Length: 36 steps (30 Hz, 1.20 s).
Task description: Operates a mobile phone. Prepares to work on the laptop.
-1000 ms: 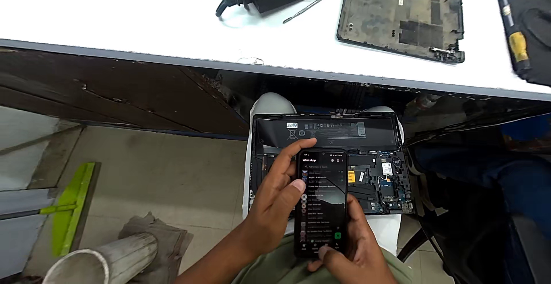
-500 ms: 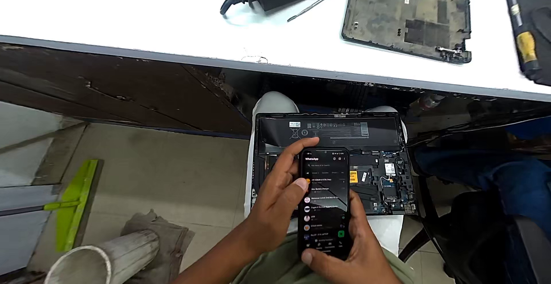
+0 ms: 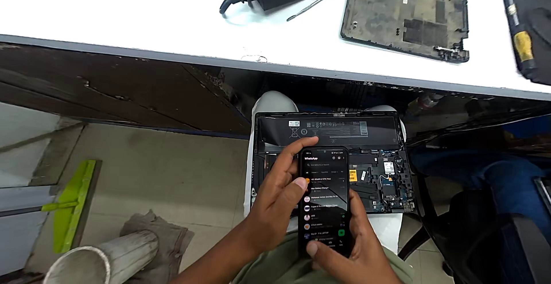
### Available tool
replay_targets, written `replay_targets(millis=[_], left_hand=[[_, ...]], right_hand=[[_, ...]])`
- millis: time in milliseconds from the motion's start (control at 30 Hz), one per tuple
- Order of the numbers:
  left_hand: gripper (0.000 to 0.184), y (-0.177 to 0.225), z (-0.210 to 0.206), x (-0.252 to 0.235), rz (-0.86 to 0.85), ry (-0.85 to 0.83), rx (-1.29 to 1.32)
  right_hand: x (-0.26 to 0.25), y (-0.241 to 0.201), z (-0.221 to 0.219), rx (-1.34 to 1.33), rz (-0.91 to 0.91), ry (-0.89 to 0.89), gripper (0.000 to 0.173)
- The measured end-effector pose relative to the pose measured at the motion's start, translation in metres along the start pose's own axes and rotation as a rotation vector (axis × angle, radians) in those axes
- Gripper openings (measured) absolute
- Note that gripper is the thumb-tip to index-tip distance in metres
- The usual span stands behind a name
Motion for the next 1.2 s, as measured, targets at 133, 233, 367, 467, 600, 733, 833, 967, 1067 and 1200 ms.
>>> replay_targets(millis=[133, 233, 367, 467, 600, 733, 833, 967, 1067, 1200], left_hand=[[0.056, -0.0015, -0.0001, 0.0007, 0.012, 0.004, 0.005], [0.056, -0.0023, -0.0004, 0.0005, 0.013, 0.004, 0.006], [0.056, -0.0014, -0.0013, -0.0007, 0.001, 0.003, 0.002], [0.057, -0.0015, -0.0016, -0.0009, 0.008, -0.002, -0.009], [0.084, -0.0047, -0.0036, -0.0002, 0.035, -0.041, -0.061], [0.094, -0.0060, -0.0052, 0.0003, 0.031, -0.051, -0.093], [0.089, -0.0046, -0.0050, -0.0011, 0.025, -0.030, -0.088], [0.085, -0.0040, -0.0033, -0.0009, 0.057, -0.013, -0.064], [0.085, -0.0038, -0.0032, -0.0002, 0.053, -0.019, -0.052], [0.089, -0.0038, -0.0035, 0.0000, 0.039, -0.035, -0.057]], right_hand=[[0.0017, -0.0008, 0.0021, -0.063, -0.079, -0.004, 0.062], [0.0010, 0.0014, 0.0038, -0.121, -0.085, 0.011, 0.044], [0.0013, 0.0031, 0.0050, -0.162, -0.075, 0.004, 0.043], [0.0021, 0.0044, 0.0064, -0.194, -0.033, -0.037, 0.049], [0.0030, 0.0034, 0.0073, -0.193, -0.021, -0.016, 0.056], [0.0036, 0.0036, 0.0079, -0.193, -0.016, -0.006, 0.057], [0.0034, 0.0049, 0.0087, -0.197, -0.012, -0.013, 0.058], [0.0041, 0.0051, 0.0086, -0.207, -0.002, -0.018, 0.058], [0.0047, 0.0057, 0.0086, -0.224, 0.001, -0.012, 0.059], [0.0048, 0.0054, 0.0089, -0.232, 0.005, -0.013, 0.060]])
Point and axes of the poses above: each hand's wrist, its own x-axis away from the middle knuckle, its own z-axis out of the back of the hand, y = z × x, the point moved 6 cm from there along -x, towards the middle knuckle, and after that the axes turned 3 degrees about z, right-handed, at the moved point
